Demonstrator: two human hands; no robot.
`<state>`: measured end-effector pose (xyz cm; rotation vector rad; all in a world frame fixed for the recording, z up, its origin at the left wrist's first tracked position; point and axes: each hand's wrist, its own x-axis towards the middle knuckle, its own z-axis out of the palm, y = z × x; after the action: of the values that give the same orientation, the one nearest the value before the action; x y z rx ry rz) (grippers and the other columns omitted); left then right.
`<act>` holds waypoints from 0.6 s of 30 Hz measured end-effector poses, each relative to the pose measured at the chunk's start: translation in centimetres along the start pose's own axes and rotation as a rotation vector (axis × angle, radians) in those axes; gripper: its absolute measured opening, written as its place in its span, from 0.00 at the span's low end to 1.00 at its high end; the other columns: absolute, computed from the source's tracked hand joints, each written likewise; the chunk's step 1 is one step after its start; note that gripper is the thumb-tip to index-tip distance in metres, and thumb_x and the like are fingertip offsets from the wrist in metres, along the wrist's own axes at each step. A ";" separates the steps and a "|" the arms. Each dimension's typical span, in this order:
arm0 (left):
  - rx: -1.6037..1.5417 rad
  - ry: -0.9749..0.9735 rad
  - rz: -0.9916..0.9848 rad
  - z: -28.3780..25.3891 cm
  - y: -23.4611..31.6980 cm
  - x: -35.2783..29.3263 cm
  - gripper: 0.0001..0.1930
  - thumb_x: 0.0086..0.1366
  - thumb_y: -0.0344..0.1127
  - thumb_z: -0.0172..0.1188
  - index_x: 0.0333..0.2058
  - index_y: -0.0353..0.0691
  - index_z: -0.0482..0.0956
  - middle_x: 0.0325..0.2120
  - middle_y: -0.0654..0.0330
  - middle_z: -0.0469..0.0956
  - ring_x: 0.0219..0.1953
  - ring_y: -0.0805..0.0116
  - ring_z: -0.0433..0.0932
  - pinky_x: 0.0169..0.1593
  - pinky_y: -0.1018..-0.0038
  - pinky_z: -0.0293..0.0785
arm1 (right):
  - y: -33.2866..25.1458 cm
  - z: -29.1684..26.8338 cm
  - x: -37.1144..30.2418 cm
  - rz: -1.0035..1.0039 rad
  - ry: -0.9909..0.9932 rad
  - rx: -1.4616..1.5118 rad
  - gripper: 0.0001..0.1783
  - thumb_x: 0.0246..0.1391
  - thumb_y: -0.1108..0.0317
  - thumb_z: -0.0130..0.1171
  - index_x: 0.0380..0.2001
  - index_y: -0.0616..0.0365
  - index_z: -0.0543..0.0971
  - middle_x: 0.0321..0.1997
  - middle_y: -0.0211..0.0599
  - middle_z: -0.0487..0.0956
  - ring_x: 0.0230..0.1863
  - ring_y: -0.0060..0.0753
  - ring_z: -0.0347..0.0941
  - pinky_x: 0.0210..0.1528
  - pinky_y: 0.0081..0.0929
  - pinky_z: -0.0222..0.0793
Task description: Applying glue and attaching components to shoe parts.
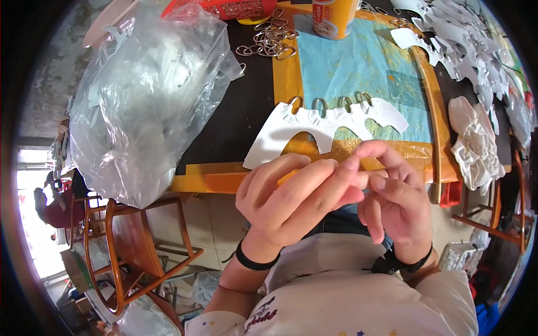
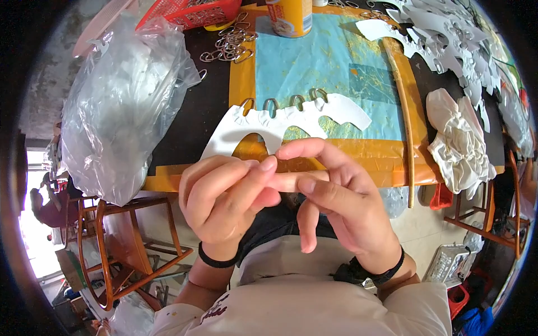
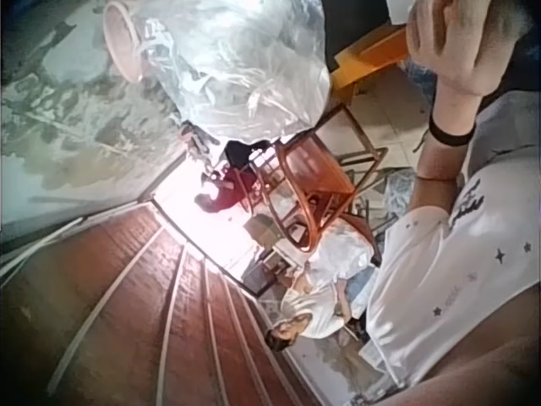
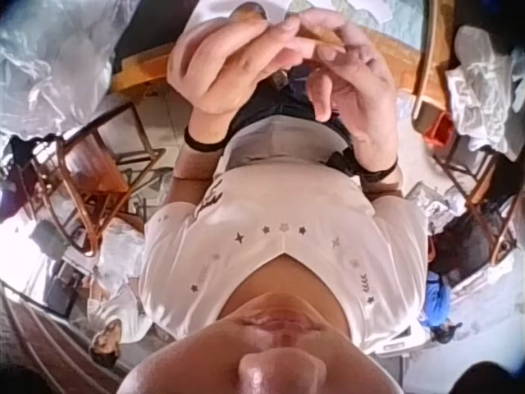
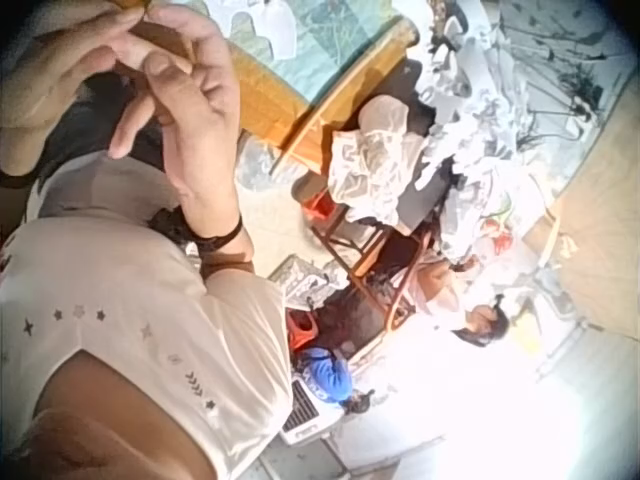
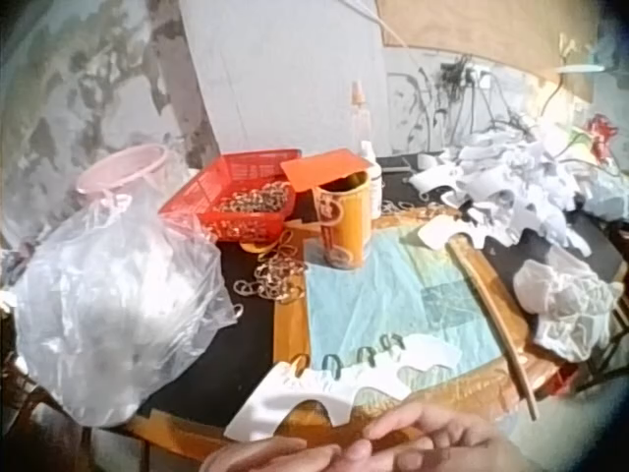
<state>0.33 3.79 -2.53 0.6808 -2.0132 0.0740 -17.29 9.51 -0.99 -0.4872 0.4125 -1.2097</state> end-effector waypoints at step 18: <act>-0.280 -0.017 -0.004 0.8 -1.4 0.1 0.08 0.58 0.36 0.62 0.34 0.40 0.84 0.29 0.64 0.77 0.30 0.67 0.76 0.31 0.76 0.72 | 1.1 2.0 -1.1 -0.254 0.180 -0.591 0.20 0.58 0.82 0.42 0.55 0.70 0.59 0.56 0.50 0.69 0.56 0.39 0.72 0.33 0.20 0.78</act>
<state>0.36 2.32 -3.15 0.5082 -1.9886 -0.2130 -15.73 11.15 0.09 -0.9623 0.8943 -1.3772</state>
